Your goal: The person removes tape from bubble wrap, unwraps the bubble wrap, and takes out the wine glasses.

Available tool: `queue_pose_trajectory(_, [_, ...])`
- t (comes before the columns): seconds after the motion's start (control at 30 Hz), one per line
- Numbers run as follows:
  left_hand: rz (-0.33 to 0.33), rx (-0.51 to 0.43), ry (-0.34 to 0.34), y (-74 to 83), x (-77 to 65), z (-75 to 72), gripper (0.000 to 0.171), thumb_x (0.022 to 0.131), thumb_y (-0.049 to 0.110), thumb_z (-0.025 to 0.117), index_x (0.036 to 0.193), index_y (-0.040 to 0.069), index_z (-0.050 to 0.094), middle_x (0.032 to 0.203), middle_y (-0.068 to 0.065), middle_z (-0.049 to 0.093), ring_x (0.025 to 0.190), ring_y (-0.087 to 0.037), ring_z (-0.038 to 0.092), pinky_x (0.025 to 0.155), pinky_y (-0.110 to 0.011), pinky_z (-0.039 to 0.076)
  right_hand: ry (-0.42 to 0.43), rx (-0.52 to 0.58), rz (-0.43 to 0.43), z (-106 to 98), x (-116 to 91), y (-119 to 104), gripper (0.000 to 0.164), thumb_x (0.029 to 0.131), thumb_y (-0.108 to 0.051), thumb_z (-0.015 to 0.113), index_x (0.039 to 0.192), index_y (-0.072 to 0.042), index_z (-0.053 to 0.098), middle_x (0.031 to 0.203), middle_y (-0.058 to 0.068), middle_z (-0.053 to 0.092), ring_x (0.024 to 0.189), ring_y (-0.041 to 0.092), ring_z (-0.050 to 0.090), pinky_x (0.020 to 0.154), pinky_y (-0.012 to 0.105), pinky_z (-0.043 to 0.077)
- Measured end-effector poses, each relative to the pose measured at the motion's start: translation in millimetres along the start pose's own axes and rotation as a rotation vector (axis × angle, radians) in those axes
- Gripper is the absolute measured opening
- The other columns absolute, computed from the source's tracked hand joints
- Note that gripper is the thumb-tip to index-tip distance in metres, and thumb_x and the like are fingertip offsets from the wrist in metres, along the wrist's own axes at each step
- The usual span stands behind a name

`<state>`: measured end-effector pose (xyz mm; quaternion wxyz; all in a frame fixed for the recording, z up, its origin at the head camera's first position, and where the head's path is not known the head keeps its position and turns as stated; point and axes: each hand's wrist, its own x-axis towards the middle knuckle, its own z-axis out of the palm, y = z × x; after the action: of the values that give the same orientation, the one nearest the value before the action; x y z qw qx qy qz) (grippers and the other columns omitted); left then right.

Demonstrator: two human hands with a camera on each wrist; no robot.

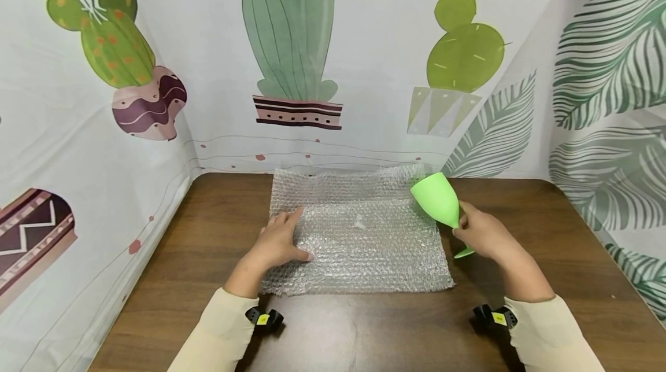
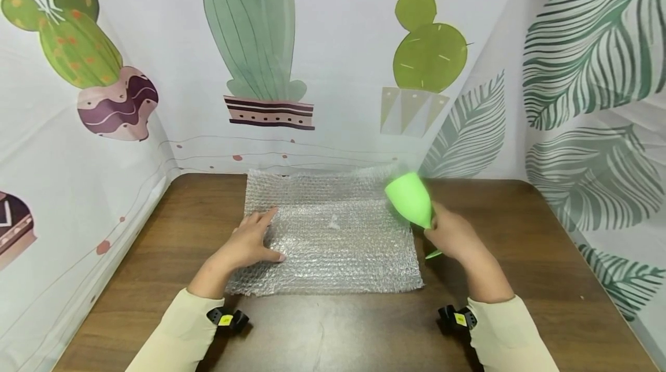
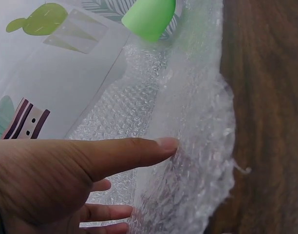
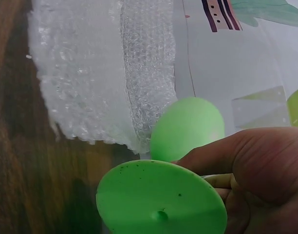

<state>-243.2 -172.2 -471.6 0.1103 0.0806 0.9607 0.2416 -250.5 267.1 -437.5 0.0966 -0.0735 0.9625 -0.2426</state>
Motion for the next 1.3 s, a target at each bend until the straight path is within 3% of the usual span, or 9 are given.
queue_pose_trajectory(0.33, [0.004,0.006,-0.027,-1.8,-2.3,-4.7,0.115,0.071,0.036,0.091,0.161,0.013,0.024,0.156,-0.024,0.035,0.148,-0.049,0.027,0.114,-0.069,0.027,0.025,0.006,0.005,-2,2,-1,0.057,0.095,-0.014,0.062,0.142,0.009,0.038,0.096,0.012,0.061,0.08,0.023,0.055,0.067,0.033,0.042])
queue_pose_trajectory(0.67, [0.021,0.041,-0.047,0.0,-5.4,-7.4,0.114,0.07,0.036,0.092,0.161,0.012,0.027,0.154,-0.024,0.037,0.146,-0.048,0.03,0.113,-0.068,0.029,0.096,0.045,-0.01,1,5,7,0.032,0.097,-0.017,0.063,0.119,0.005,0.054,0.109,0.024,0.065,0.099,0.039,0.063,0.08,0.052,0.051])
queue_pose_trajectory(0.83, [0.018,0.052,-0.062,1.3,-7.6,-8.5,0.11,0.07,0.035,0.092,0.159,0.012,0.031,0.153,-0.024,0.038,0.145,-0.046,0.031,0.112,-0.069,0.03,0.149,0.101,-0.018,4,10,12,0.029,0.099,-0.019,0.062,0.117,0.004,0.06,0.112,0.026,0.068,0.102,0.041,0.065,0.079,0.048,0.053])
queue_pose_trajectory(1.07, [0.017,0.043,-0.068,1.7,-8.6,-10.0,0.107,0.071,0.035,0.092,0.158,0.013,0.034,0.153,-0.023,0.038,0.145,-0.047,0.031,0.113,-0.069,0.03,0.313,0.172,-0.02,8,13,15,0.033,0.1,-0.026,0.063,0.117,0.002,0.066,0.112,0.027,0.07,0.103,0.043,0.065,0.076,0.043,0.052])
queue_pose_trajectory(1.3, [0.017,0.041,-0.068,0.9,-9.0,-9.7,0.107,0.071,0.034,0.092,0.158,0.013,0.034,0.153,-0.023,0.038,0.146,-0.047,0.03,0.113,-0.069,0.029,0.409,0.254,0.037,13,14,19,0.037,0.1,-0.028,0.064,0.121,0.003,0.066,0.116,0.028,0.069,0.107,0.041,0.064,0.076,0.033,0.049])
